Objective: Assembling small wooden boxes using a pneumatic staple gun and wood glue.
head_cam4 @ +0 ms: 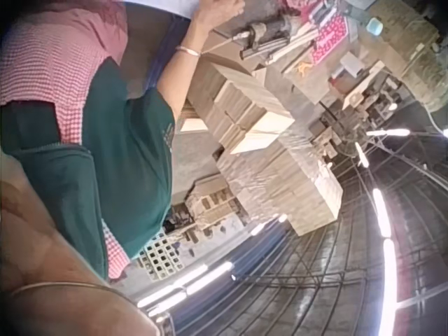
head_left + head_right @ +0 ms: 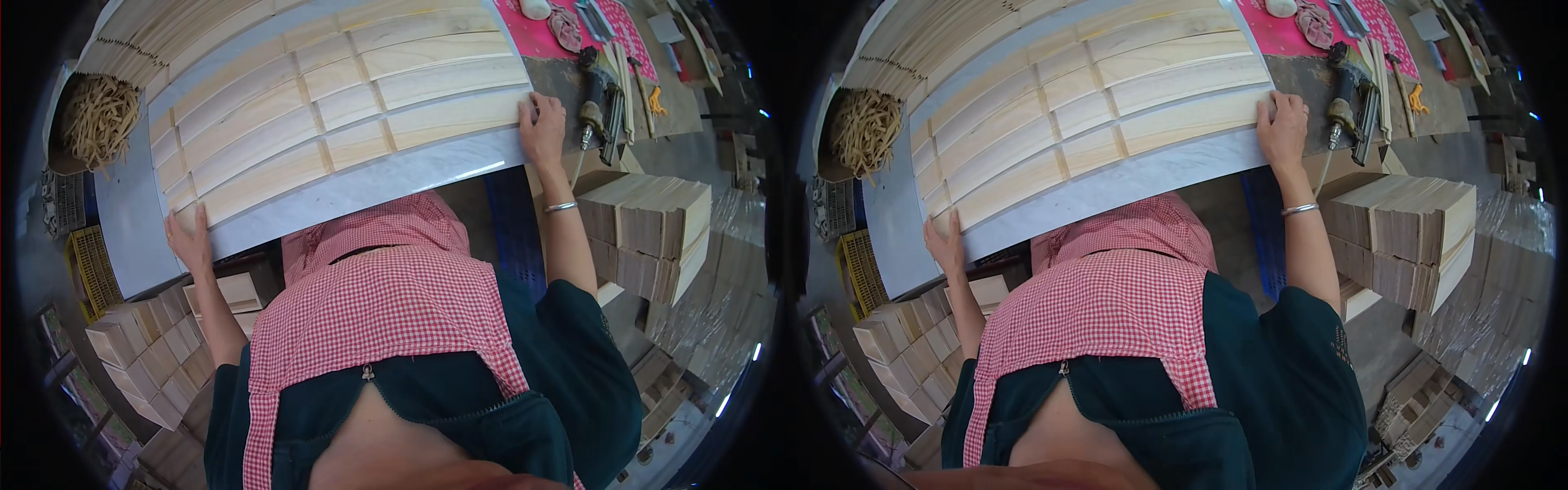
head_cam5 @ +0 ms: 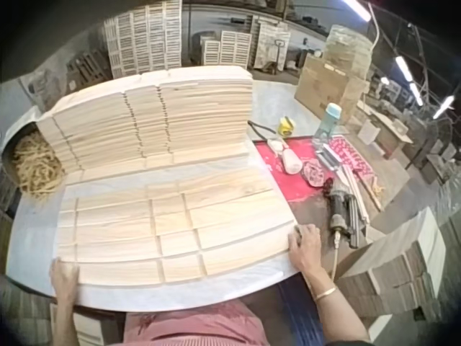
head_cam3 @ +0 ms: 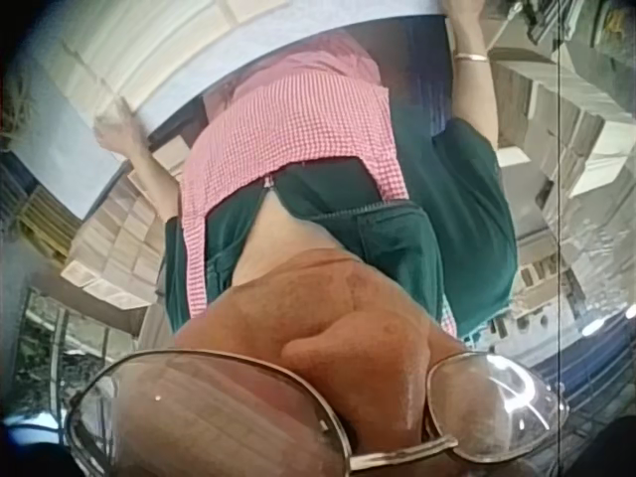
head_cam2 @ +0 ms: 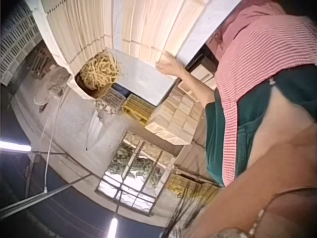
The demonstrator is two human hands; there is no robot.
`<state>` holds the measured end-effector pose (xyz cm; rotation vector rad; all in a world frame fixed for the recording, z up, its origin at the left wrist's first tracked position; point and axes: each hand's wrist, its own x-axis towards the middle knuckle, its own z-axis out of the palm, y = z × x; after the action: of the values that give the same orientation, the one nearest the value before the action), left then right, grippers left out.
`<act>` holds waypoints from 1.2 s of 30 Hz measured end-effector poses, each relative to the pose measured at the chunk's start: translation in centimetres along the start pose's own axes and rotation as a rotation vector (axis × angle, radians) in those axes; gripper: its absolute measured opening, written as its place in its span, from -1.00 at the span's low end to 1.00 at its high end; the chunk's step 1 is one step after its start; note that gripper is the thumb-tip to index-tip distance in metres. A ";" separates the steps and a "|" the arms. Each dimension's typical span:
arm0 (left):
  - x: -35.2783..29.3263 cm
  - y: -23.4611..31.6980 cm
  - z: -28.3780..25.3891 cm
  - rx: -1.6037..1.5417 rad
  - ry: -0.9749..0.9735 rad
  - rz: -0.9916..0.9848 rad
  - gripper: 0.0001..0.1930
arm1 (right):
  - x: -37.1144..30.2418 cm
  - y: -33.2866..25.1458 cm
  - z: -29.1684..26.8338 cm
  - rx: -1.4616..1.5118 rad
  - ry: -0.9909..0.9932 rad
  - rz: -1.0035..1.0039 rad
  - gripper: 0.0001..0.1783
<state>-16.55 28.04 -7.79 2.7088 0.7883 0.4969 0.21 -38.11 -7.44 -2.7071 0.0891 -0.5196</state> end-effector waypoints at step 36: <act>-1.3 25.4 5.2 0.079 -0.464 1.002 -0.06 | 14.9 -22.6 16.1 0.173 -0.069 -0.744 -0.57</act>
<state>-3.73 5.86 -3.87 2.9329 -0.7200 -0.0143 19.77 -13.45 -7.53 -2.5130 -0.9616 -0.5924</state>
